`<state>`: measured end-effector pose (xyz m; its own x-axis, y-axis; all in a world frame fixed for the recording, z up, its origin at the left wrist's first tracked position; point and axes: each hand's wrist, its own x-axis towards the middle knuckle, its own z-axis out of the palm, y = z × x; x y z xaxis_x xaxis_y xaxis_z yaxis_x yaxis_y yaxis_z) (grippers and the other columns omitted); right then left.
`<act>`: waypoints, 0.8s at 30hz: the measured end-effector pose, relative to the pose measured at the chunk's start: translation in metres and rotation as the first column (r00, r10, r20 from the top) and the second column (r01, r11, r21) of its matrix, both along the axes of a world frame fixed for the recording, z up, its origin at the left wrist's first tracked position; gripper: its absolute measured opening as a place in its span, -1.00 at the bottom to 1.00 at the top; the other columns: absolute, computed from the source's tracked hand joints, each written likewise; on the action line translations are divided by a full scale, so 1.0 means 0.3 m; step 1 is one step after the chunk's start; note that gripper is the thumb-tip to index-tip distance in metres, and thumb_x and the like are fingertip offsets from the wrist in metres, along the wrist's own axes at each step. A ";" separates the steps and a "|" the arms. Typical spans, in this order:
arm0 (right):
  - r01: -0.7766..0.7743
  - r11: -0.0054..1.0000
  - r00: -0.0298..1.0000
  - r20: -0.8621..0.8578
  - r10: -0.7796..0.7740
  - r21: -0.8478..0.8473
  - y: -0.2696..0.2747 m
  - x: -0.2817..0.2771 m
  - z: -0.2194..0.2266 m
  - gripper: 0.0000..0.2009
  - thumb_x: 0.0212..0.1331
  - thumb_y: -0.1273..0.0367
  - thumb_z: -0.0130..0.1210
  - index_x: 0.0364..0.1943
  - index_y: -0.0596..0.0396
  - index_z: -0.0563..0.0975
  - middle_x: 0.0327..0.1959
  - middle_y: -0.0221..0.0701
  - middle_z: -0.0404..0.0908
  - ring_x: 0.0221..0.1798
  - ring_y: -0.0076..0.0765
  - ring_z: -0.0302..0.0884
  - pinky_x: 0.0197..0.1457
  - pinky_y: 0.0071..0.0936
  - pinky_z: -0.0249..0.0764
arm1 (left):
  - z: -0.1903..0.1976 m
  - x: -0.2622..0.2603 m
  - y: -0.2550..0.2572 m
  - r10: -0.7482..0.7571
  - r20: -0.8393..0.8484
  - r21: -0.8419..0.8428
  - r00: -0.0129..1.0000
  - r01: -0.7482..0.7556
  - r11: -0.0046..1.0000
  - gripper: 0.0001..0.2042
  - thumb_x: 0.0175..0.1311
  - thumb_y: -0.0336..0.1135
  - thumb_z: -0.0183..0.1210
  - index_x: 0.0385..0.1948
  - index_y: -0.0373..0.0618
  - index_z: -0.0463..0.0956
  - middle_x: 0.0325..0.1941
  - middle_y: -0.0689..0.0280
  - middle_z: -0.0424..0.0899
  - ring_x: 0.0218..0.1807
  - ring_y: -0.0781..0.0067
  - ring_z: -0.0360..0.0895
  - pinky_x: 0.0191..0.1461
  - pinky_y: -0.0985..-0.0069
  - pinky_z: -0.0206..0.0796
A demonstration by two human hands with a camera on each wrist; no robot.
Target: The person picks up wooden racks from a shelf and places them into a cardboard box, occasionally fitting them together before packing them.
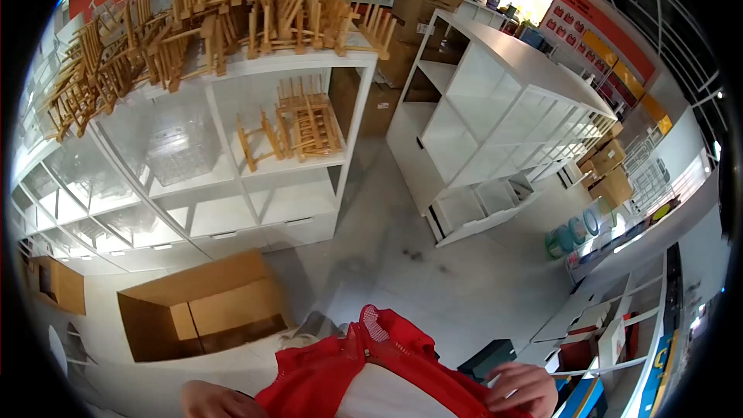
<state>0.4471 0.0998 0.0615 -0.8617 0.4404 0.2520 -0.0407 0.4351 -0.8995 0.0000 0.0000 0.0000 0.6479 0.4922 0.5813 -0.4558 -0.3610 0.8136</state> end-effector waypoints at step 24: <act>0.451 0.861 0.885 -0.244 -0.397 0.234 0.778 0.322 0.172 -0.76 0.09 0.33 -0.01 -0.18 0.14 0.45 -0.26 -0.33 0.53 -0.20 -0.35 0.47 -0.12 -0.49 0.34 | 0.403 0.263 0.743 0.173 0.462 0.823 0.870 -0.493 0.280 -0.91 0.06 -0.35 0.06 -0.51 -0.01 0.56 -0.47 0.44 0.53 -0.47 0.70 0.44 -0.45 0.73 0.21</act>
<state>0.5436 0.3333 0.1130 -0.5341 0.6412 0.5510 0.0545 0.6765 -0.7344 0.0788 0.2229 0.1209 0.3281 -0.2988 0.8962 -0.2077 -0.9482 -0.2402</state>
